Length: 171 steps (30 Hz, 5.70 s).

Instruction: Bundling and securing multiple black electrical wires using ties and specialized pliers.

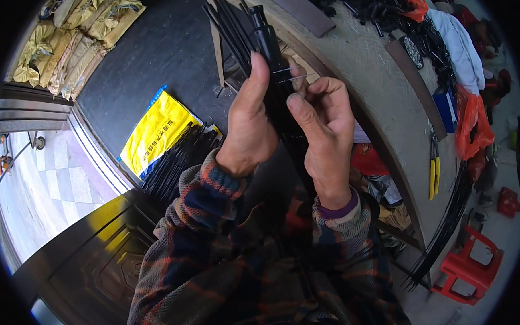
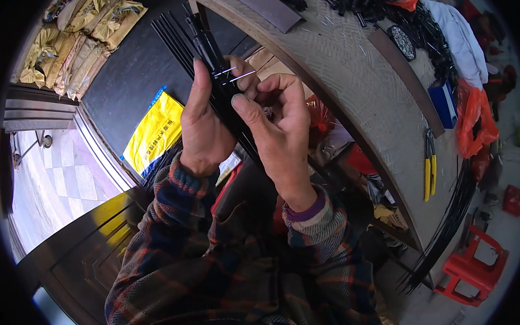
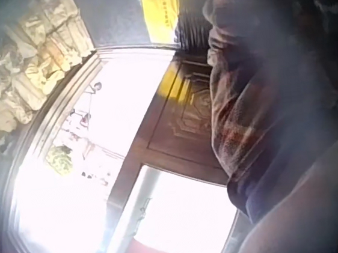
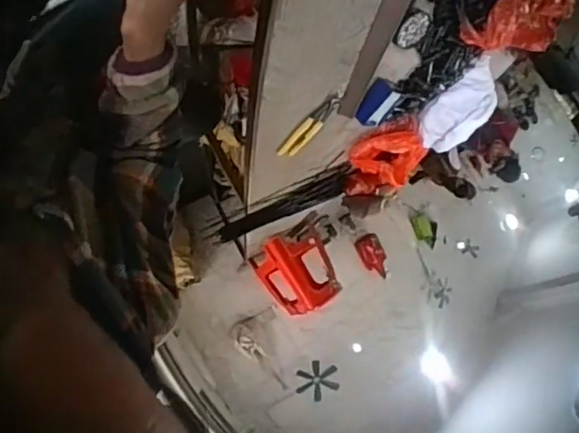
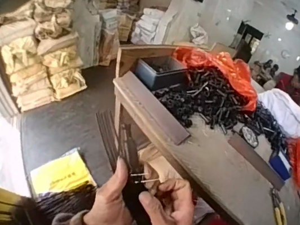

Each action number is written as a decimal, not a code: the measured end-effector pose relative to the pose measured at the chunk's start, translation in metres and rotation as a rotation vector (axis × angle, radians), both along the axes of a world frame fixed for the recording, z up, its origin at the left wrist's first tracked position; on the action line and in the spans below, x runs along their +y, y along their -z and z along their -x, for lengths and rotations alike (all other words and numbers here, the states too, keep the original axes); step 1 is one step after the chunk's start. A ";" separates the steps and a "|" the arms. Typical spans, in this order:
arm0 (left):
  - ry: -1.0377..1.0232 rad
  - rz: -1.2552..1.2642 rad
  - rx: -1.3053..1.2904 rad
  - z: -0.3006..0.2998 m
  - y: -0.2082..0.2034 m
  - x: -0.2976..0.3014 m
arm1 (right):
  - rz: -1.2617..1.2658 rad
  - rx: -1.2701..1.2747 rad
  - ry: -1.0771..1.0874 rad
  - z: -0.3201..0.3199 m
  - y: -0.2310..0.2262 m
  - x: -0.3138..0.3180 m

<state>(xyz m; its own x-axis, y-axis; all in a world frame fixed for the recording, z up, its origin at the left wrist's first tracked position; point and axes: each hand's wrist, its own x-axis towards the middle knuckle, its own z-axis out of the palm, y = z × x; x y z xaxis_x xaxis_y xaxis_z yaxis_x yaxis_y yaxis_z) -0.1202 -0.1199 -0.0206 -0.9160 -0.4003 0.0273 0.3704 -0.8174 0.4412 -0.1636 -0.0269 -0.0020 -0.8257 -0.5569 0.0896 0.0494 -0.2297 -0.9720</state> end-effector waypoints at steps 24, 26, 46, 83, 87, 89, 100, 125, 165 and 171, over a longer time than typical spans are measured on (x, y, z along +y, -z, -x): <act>-0.127 0.911 -0.381 -0.121 -0.014 0.026 | -0.043 0.278 -0.014 -0.086 0.024 0.041; -0.189 0.941 -0.404 -0.130 -0.015 0.033 | -0.171 0.432 0.036 -0.092 0.022 0.045; -0.362 0.881 -0.202 -0.129 -0.017 0.093 | 0.108 0.428 -0.009 -0.106 0.014 0.093; -0.338 0.976 -0.126 -0.129 -0.017 0.095 | 0.163 -0.164 -0.323 -0.094 0.025 0.099; -0.330 0.970 -0.226 -0.131 -0.019 0.097 | 0.241 -0.193 -0.366 -0.089 0.032 0.096; -0.331 0.963 -0.313 -0.130 -0.020 0.098 | 0.255 -0.205 -0.350 -0.089 0.034 0.096; -0.355 1.237 -0.313 -0.128 -0.016 0.096 | 0.355 -0.192 -0.521 -0.067 0.049 0.103; -0.193 1.043 -0.109 -0.098 -0.012 0.131 | -0.842 0.977 0.806 0.079 -0.006 0.282; -0.155 1.359 -0.119 -0.140 -0.016 0.147 | -0.790 1.979 0.582 -0.051 -0.022 0.235; -0.218 1.352 -0.117 -0.139 -0.015 0.150 | -0.820 1.648 0.625 -0.080 0.008 0.229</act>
<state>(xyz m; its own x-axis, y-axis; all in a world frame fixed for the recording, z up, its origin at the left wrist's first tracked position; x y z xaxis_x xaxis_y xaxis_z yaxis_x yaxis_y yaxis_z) 0.0184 0.0299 -0.0051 -0.8625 -0.2588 0.4348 0.3404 0.3391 0.8770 -0.0839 0.2018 -0.0101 -0.2838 -0.5674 0.7730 -0.7740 0.6114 0.1646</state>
